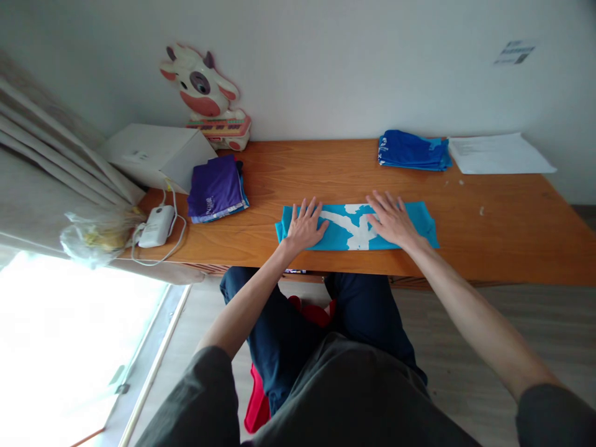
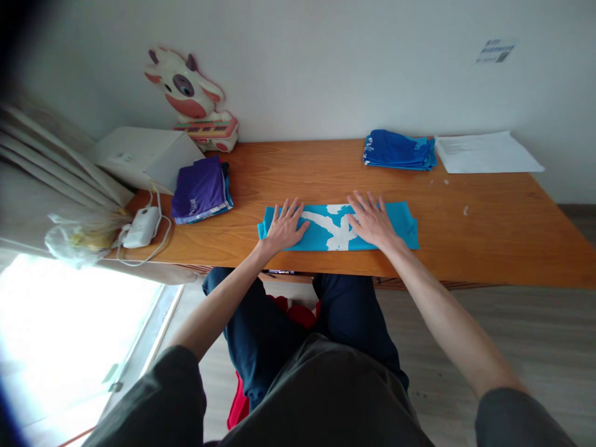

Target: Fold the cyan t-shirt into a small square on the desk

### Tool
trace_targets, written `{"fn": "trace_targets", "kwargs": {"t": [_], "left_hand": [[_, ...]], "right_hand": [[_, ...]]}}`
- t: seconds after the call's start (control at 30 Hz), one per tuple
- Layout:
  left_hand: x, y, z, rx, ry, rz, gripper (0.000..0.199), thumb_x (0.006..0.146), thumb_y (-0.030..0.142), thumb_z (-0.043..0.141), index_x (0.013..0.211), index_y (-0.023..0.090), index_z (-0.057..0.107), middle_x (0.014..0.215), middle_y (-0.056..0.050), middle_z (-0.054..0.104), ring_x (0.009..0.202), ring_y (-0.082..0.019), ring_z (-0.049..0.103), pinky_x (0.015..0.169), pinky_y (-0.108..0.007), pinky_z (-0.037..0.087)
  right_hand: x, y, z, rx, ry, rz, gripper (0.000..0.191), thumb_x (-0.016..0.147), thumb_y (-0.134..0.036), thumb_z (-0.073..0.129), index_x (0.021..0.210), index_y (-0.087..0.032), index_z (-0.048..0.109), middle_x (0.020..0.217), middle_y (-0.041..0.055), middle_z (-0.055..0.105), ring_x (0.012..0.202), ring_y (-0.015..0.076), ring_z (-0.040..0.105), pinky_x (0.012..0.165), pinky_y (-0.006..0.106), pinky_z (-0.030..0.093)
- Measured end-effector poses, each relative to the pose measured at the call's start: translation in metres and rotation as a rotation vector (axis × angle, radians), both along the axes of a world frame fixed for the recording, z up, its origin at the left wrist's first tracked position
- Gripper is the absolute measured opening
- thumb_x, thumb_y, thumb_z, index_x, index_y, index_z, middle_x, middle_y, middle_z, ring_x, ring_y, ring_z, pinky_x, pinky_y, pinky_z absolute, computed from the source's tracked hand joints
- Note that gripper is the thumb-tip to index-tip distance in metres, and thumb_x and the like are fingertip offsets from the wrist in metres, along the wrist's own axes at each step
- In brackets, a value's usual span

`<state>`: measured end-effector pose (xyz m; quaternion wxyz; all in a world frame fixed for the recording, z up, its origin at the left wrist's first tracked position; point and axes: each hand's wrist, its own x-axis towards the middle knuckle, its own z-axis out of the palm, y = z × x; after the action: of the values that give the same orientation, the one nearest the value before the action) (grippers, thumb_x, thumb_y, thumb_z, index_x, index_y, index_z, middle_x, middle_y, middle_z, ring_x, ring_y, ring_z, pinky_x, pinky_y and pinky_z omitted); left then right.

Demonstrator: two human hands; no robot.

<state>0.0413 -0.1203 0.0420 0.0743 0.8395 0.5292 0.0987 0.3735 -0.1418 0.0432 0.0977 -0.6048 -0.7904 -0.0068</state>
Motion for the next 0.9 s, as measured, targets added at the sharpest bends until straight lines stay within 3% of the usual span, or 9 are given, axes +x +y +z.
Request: {"fn": "trace_targets", "kwargs": {"t": [0.17, 0.27, 0.37, 0.53, 0.8, 0.9], "left_hand": [[0.012, -0.008, -0.004, -0.002, 0.013, -0.064, 0.084, 0.117, 0.068, 0.037, 0.188, 0.023, 0.031, 0.196, -0.008, 0.026, 0.183, -0.04, 0.017, 0.148, -0.072, 0.011], [0.009, -0.009, -0.009, 0.021, 0.022, -0.073, 0.084, 0.117, 0.068, 0.038, 0.188, 0.023, 0.03, 0.196, -0.009, 0.026, 0.183, -0.039, 0.018, 0.148, -0.07, 0.012], [0.005, -0.009, -0.01, 0.039, 0.023, -0.082, 0.084, 0.117, 0.07, 0.037, 0.187, 0.024, 0.032, 0.196, -0.009, 0.027, 0.183, -0.039, 0.019, 0.148, -0.07, 0.013], [0.004, -0.008, -0.009, 0.039, 0.028, -0.08, 0.086, 0.116, 0.073, 0.036, 0.189, 0.026, 0.029, 0.196, -0.007, 0.026, 0.183, -0.039, 0.018, 0.148, -0.07, 0.013], [-0.014, -0.006, -0.006, 0.031, 0.022, -0.051, 0.09, 0.115, 0.078, 0.034, 0.19, 0.028, 0.025, 0.196, -0.005, 0.025, 0.184, -0.036, 0.016, 0.15, -0.068, 0.011], [-0.024, -0.006, -0.006, 0.029, 0.021, -0.023, 0.089, 0.116, 0.076, 0.033, 0.19, 0.028, 0.025, 0.196, -0.004, 0.026, 0.184, -0.035, 0.017, 0.15, -0.065, 0.011]], "right_hand": [[-0.084, 0.005, -0.011, -0.021, 0.031, 0.185, 0.074, 0.121, -0.058, 0.03, 0.189, -0.028, 0.032, 0.193, 0.0058, 0.031, 0.18, 0.0412, 0.025, 0.145, 0.073, 0.018], [-0.102, 0.005, -0.025, -0.02, 0.033, 0.184, 0.074, 0.122, -0.056, 0.027, 0.19, -0.027, 0.031, 0.193, 0.0064, 0.031, 0.18, 0.041, 0.024, 0.146, 0.073, 0.015], [-0.099, 0.004, -0.03, -0.016, 0.037, 0.197, 0.076, 0.122, -0.06, 0.023, 0.19, -0.027, 0.03, 0.193, 0.0066, 0.029, 0.181, 0.0397, 0.023, 0.146, 0.072, 0.014], [-0.068, 0.007, -0.025, -0.051, 0.021, 0.162, 0.08, 0.12, -0.065, 0.025, 0.191, -0.029, 0.027, 0.194, 0.0059, 0.028, 0.181, 0.0376, 0.024, 0.147, 0.07, 0.015], [0.059, 0.002, -0.021, -0.146, -0.016, -0.169, 0.09, 0.116, -0.075, 0.018, 0.191, -0.024, 0.025, 0.194, 0.0089, 0.027, 0.18, 0.0418, 0.025, 0.144, 0.075, 0.015], [0.087, -0.002, -0.023, -0.158, -0.01, -0.213, 0.091, 0.116, -0.076, 0.016, 0.191, -0.026, 0.025, 0.195, 0.0079, 0.026, 0.18, 0.0403, 0.025, 0.145, 0.075, 0.013]]}}
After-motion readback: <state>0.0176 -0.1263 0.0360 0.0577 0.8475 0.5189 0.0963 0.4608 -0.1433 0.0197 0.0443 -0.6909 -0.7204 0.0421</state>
